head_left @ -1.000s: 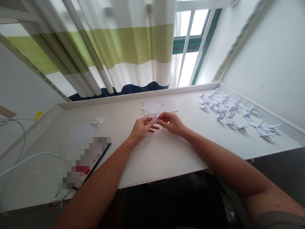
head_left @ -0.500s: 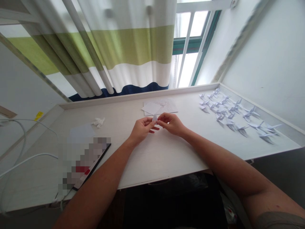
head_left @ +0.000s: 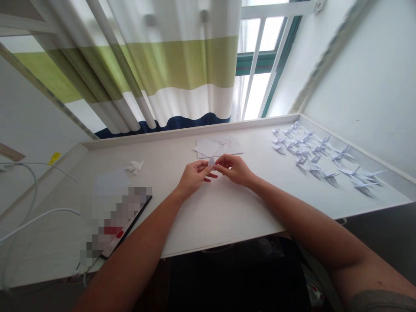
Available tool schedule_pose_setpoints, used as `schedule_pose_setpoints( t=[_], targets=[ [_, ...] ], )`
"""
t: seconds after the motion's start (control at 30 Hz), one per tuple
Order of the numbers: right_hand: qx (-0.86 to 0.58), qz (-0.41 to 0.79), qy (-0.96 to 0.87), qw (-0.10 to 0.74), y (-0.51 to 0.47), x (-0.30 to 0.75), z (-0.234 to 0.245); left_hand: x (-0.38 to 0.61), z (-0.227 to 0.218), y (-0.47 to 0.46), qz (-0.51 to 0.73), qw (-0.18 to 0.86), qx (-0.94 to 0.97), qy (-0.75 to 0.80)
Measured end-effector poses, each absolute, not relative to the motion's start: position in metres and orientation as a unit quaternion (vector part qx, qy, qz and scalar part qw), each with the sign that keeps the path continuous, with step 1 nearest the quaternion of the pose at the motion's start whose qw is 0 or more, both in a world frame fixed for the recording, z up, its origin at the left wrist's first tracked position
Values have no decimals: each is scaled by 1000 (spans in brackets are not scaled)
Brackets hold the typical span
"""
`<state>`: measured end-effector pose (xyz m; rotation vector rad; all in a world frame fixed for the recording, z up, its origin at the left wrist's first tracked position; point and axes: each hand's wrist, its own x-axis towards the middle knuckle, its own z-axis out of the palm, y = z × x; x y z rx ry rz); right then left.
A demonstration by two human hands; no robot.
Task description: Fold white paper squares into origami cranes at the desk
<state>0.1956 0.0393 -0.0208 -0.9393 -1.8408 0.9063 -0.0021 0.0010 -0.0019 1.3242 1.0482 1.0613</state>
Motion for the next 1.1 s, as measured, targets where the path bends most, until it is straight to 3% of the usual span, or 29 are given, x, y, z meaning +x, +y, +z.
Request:
schedule_pose_setpoints(
  t=[1.1],
  targets=[
    [-375,363,-740,425,37,195,-15,-3,-1,1,442,533,570,442]
  ],
)
